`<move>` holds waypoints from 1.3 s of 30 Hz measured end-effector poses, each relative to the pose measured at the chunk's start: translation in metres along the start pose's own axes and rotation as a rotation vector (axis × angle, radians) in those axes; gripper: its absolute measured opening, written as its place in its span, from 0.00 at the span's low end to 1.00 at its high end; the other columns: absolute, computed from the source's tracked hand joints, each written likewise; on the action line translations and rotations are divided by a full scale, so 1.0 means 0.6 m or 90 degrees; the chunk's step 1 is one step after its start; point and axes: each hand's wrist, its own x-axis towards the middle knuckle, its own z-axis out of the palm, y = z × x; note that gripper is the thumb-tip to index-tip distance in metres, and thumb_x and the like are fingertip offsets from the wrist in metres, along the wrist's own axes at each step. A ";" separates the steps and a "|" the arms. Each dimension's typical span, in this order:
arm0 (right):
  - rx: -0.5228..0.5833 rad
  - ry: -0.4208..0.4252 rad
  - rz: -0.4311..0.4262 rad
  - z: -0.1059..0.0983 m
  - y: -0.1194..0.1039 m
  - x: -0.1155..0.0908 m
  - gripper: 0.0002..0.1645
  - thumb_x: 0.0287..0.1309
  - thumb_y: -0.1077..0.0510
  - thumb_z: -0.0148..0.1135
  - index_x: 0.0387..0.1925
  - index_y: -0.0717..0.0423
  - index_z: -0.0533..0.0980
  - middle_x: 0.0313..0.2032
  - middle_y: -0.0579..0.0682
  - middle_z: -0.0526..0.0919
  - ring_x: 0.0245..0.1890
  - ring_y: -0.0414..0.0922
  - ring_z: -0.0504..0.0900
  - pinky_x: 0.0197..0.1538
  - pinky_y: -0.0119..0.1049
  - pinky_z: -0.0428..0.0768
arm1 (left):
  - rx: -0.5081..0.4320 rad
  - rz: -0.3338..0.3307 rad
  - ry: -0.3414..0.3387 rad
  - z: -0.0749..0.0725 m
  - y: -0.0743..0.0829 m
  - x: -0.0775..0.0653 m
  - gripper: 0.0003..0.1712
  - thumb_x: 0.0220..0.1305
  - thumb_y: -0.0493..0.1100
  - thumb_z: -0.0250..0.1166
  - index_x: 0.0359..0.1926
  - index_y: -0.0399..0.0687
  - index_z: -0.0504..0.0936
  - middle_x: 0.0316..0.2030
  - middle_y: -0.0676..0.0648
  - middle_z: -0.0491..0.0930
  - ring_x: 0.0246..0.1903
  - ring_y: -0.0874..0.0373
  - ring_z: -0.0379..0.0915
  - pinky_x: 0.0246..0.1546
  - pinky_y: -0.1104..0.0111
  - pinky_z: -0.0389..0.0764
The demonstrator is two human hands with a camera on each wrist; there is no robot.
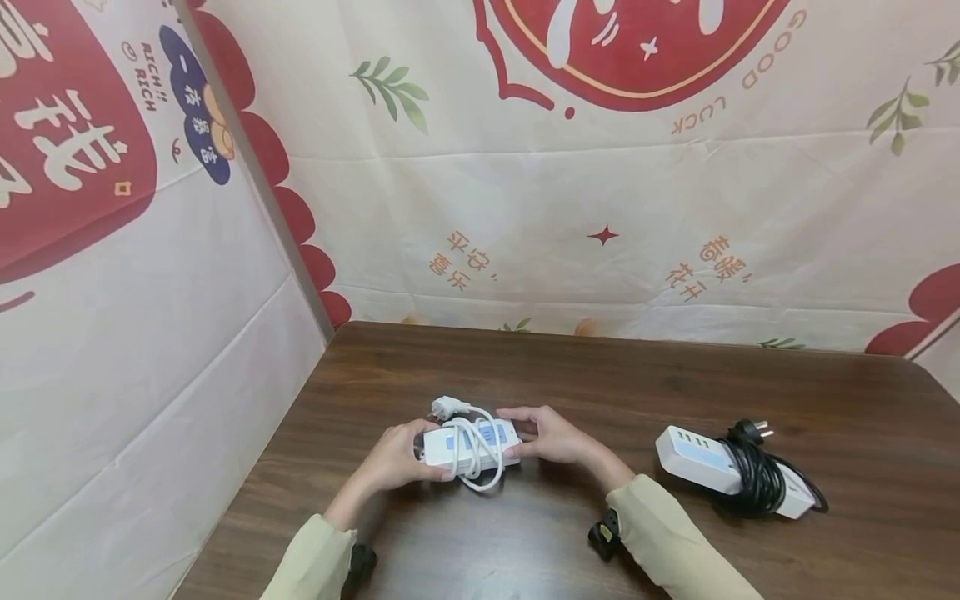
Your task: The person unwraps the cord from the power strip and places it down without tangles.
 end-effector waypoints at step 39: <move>0.128 0.110 -0.044 0.003 -0.001 0.006 0.22 0.54 0.68 0.57 0.51 0.75 0.70 0.49 0.69 0.75 0.50 0.56 0.75 0.46 0.30 0.74 | -0.278 0.053 -0.019 -0.029 0.032 -0.040 0.34 0.35 0.41 0.77 0.47 0.36 0.76 0.38 0.43 0.82 0.37 0.57 0.76 0.39 0.71 0.75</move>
